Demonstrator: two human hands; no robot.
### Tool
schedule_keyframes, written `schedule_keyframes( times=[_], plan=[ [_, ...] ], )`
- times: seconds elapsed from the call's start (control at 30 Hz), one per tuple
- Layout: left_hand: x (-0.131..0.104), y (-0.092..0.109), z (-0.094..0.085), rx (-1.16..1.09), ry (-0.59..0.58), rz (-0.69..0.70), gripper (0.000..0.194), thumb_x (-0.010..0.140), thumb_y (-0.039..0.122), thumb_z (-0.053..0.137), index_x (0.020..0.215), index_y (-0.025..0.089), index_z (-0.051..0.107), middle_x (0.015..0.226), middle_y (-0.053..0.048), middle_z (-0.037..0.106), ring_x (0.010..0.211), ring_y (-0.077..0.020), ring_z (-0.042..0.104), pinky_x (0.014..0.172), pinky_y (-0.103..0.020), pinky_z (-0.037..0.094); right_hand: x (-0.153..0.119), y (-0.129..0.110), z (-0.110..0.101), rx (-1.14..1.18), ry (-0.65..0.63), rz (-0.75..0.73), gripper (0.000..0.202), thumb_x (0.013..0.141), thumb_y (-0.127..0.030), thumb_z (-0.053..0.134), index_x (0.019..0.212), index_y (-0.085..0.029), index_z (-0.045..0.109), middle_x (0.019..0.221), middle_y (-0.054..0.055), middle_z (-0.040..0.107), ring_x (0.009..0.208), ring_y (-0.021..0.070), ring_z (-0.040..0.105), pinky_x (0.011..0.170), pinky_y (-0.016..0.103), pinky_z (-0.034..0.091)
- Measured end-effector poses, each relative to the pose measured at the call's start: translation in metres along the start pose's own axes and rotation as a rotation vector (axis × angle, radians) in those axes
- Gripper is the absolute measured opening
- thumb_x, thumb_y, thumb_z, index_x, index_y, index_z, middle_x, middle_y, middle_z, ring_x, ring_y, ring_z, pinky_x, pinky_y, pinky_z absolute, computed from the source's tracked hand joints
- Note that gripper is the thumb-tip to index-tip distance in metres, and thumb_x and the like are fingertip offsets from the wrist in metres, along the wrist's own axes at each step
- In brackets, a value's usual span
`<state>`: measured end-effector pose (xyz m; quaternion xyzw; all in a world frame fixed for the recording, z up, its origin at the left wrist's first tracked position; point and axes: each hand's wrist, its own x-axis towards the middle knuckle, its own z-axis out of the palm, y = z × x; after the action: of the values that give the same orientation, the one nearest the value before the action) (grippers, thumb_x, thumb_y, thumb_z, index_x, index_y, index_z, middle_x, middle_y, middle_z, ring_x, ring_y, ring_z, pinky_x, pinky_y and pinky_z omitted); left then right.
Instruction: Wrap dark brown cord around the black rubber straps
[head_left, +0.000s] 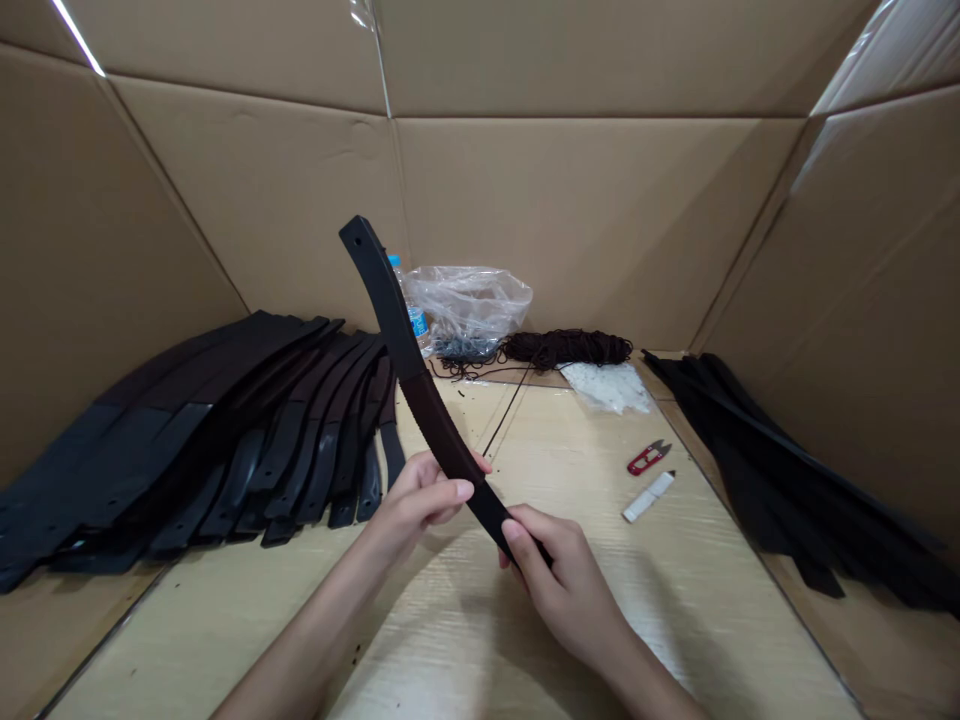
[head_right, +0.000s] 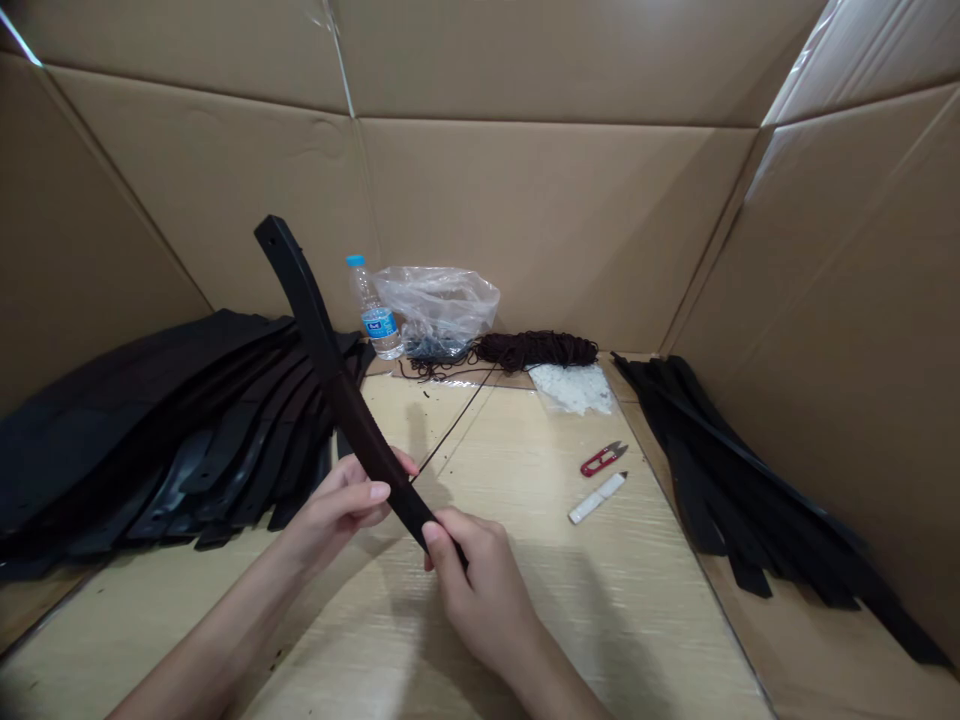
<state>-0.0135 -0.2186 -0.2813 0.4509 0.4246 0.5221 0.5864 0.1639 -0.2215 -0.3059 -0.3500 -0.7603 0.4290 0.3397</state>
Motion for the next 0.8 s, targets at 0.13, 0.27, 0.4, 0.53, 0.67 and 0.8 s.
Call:
schedule_keyframes(
  times=[0.13, 0.27, 0.4, 0.53, 0.67, 0.8],
  plan=[
    [0.002, -0.001, -0.001, 0.015, 0.02, -0.016, 0.035, 0.06, 0.037, 0.075, 0.082, 0.012, 0.064, 0.044, 0.01, 0.029, 0.039, -0.0027, 0.016, 0.042, -0.021, 0.006, 0.0, 0.0, 0.001, 0.006, -0.003, 0.005, 0.039, 0.097, -0.036, 0.036, 0.067, -0.018, 0.05, 0.056, -0.003, 0.045, 0.053, 0.0112, 0.044, 0.057, 0.024, 0.031],
    [0.002, 0.0, -0.001, 0.064, 0.037, -0.04, 0.035, 0.056, 0.036, 0.076, 0.078, 0.012, 0.064, 0.044, 0.01, 0.032, 0.039, -0.0027, 0.017, 0.041, -0.021, 0.008, -0.001, 0.0, 0.002, 0.002, 0.003, -0.015, 0.037, 0.097, -0.034, 0.037, 0.067, -0.017, 0.05, 0.058, -0.002, 0.047, 0.055, 0.0111, 0.045, 0.057, 0.024, 0.031],
    [0.002, 0.002, 0.002, 0.099, 0.066, -0.029, 0.031, 0.054, 0.032, 0.077, 0.075, 0.012, 0.066, 0.045, 0.008, 0.037, 0.04, -0.0029, 0.021, 0.041, -0.02, 0.01, -0.001, 0.0, 0.002, 0.012, 0.009, -0.036, 0.036, 0.097, -0.033, 0.037, 0.066, -0.017, 0.049, 0.059, -0.002, 0.047, 0.055, 0.0107, 0.045, 0.056, 0.023, 0.031],
    [0.0, 0.002, 0.008, 0.093, 0.038, -0.024, 0.022, 0.05, 0.025, 0.078, 0.065, 0.013, 0.067, 0.05, 0.003, 0.052, 0.046, -0.007, 0.04, 0.044, -0.019, 0.026, -0.001, 0.0, 0.002, 0.016, 0.016, -0.051, 0.035, 0.097, -0.032, 0.037, 0.067, -0.017, 0.049, 0.059, -0.002, 0.047, 0.056, 0.0104, 0.045, 0.056, 0.022, 0.031],
    [0.0, 0.003, 0.01, 0.049, 0.034, -0.033, 0.02, 0.049, 0.023, 0.079, 0.065, 0.014, 0.07, 0.053, 0.002, 0.058, 0.049, -0.0092, 0.047, 0.049, -0.021, 0.036, -0.001, 0.0, 0.001, 0.014, 0.016, -0.051, 0.036, 0.097, -0.032, 0.037, 0.067, -0.017, 0.05, 0.058, -0.003, 0.046, 0.054, 0.0099, 0.044, 0.056, 0.022, 0.031],
    [0.003, 0.005, 0.006, 0.077, 0.008, 0.009, 0.019, 0.048, 0.019, 0.08, 0.064, 0.013, 0.072, 0.046, 0.003, 0.054, 0.044, -0.0065, 0.041, 0.047, -0.019, 0.034, -0.002, 0.001, -0.001, 0.037, 0.012, 0.009, 0.039, 0.097, -0.036, 0.037, 0.066, -0.017, 0.051, 0.055, -0.004, 0.044, 0.051, 0.0094, 0.042, 0.055, 0.023, 0.031]
  ],
)
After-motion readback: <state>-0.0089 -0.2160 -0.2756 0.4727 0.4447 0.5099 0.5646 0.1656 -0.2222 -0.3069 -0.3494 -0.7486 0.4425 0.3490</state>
